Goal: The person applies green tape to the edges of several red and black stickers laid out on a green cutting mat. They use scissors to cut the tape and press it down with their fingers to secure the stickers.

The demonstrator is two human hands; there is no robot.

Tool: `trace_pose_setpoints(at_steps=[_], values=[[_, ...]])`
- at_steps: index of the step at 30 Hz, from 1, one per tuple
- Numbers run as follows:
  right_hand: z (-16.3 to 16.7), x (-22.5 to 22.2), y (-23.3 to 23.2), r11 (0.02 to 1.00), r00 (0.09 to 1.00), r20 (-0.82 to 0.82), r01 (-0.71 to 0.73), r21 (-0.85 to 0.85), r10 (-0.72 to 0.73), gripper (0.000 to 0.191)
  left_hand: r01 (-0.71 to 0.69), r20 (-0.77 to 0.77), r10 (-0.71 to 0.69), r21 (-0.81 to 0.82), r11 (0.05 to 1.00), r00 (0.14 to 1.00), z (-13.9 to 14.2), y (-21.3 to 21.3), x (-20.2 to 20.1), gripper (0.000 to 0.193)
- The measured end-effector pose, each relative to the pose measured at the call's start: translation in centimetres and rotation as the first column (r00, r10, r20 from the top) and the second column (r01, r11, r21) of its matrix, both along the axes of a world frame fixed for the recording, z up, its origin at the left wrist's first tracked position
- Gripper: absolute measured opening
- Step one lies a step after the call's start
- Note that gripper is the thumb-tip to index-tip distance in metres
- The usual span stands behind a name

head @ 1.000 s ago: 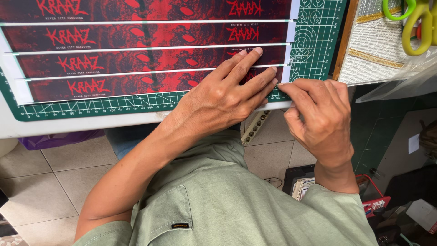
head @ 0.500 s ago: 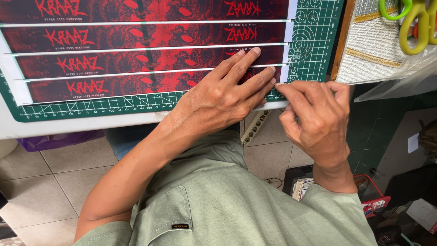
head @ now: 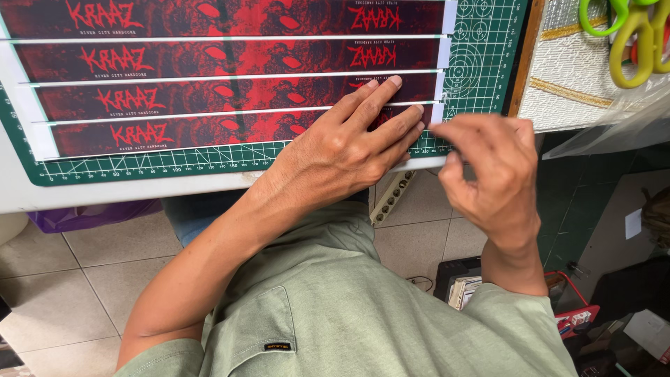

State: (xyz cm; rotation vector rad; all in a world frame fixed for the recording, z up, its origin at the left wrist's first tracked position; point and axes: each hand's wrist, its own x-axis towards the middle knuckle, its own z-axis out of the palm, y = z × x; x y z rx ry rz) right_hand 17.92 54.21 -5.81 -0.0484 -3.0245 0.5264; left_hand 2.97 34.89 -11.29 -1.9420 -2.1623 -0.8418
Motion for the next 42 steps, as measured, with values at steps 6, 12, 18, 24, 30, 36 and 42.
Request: trace_pose_setpoints(at_steps=[6,12,18,24,30,36,42], values=[[-0.4,-0.9,-0.5,0.995,0.999,-0.018,0.033,0.094,-0.032,0.047,-0.016,-0.04,0.016,0.01,1.0,0.999,0.1,0.0,-0.1,0.04],[-0.1,-1.1,-0.6,0.992,1.0,-0.027,0.011,0.125,-0.008,0.042,-0.011,-0.062,0.011,0.006,1.0,0.998,-0.1,0.0,-0.2,0.039],[1.0,-2.0,-0.7,0.994,1.0,-0.01,0.013,0.104,-0.012,0.045,-0.012,-0.041,0.012,0.0,1.0,0.999,0.3,-0.1,-0.2,0.041],[1.2,-3.3,-0.1,0.994,0.997,-0.063,0.051,0.101,-0.044,0.042,-0.01,-0.019,0.01,0.013,1.0,1.0,0.5,-0.2,0.0,0.043],[0.1,-2.9,0.4,0.985,0.999,-0.03,0.026,0.172,-0.021,0.043,-0.02,-0.039,0.02,0.014,1.0,0.999,0.5,-0.3,-0.1,0.04],[-0.4,-2.7,0.7,0.981,0.999,-0.043,0.017,0.191,-0.009,0.043,-0.017,-0.02,0.017,0.015,1.0,1.0,0.5,-0.3,0.0,0.04],[0.1,-3.1,0.6,0.977,0.999,-0.032,0.002,0.212,0.005,0.041,-0.02,-0.014,0.02,0.026,0.999,1.0,0.7,-0.2,0.0,0.037]])
